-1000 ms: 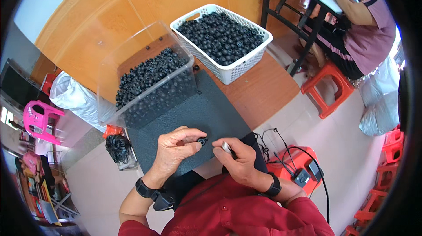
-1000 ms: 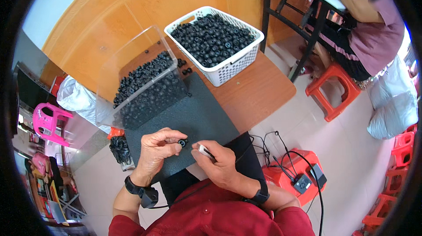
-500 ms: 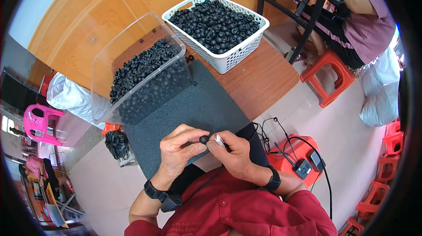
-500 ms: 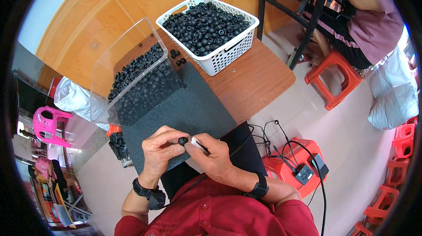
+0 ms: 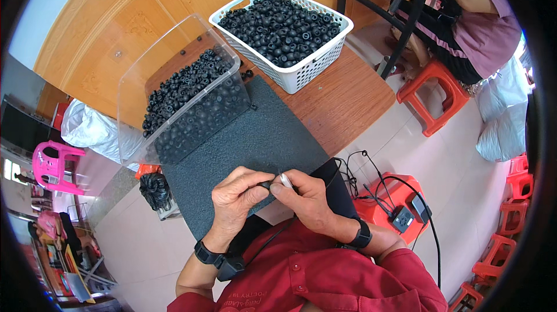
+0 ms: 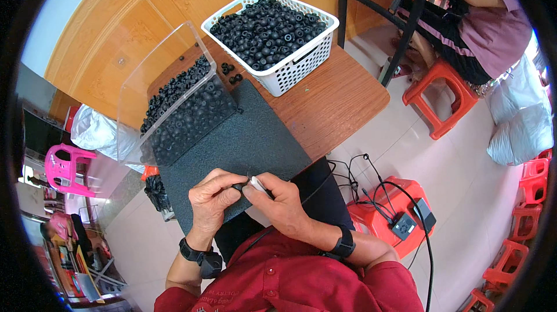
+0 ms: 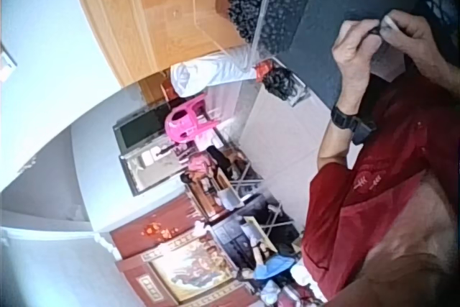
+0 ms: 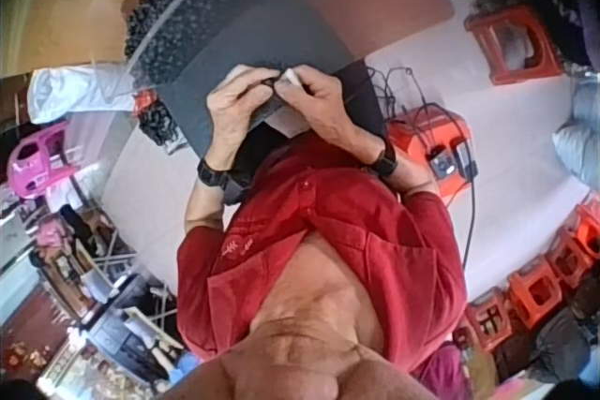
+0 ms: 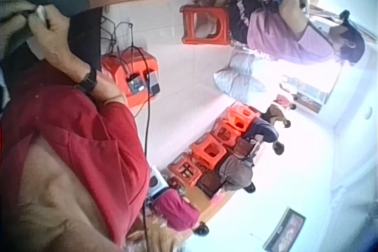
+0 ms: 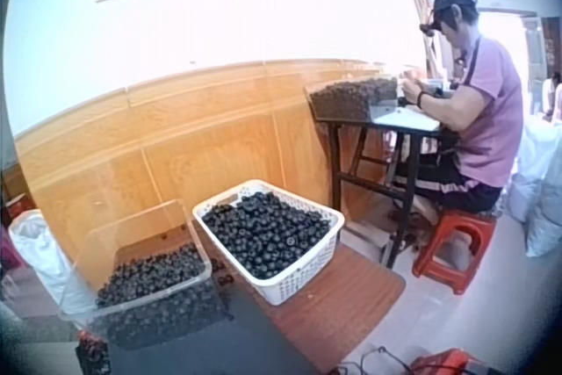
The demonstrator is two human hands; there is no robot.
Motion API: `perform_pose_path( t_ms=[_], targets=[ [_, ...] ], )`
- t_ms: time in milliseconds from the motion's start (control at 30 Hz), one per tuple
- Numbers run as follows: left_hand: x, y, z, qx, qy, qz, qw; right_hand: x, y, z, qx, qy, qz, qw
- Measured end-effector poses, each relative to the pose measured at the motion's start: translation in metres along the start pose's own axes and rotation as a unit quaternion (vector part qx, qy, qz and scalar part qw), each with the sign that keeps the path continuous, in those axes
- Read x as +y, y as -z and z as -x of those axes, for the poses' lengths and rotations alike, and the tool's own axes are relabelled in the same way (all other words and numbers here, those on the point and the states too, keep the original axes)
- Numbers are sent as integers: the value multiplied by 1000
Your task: Manually assembling small black rubber caps onto white plastic inserts.
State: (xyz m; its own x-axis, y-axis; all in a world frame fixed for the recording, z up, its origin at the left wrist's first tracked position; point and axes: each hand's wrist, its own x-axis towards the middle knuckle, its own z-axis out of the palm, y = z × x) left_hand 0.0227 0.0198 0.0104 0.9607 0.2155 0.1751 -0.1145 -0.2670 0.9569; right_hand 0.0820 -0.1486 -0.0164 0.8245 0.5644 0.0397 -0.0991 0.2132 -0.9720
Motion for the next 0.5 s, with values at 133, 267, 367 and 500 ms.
perform_pose_path(
  t_ms=[133, 267, 367, 500],
  targets=[
    [-11, -3, 5, 23, 74, 168, 983, -2, 0, 0, -2, 10, -1, 1000],
    [-18, -3, 7, 31, 122, 279, 952, -9, 1, -1, -14, 22, -4, 1000],
    [-19, -4, 7, 25, 132, 318, 939, -8, 1, -1, -18, 23, -16, 999],
    [-21, -5, 8, 15, 123, 331, 935, -11, 1, -1, -21, 25, 16, 999]
  ],
)
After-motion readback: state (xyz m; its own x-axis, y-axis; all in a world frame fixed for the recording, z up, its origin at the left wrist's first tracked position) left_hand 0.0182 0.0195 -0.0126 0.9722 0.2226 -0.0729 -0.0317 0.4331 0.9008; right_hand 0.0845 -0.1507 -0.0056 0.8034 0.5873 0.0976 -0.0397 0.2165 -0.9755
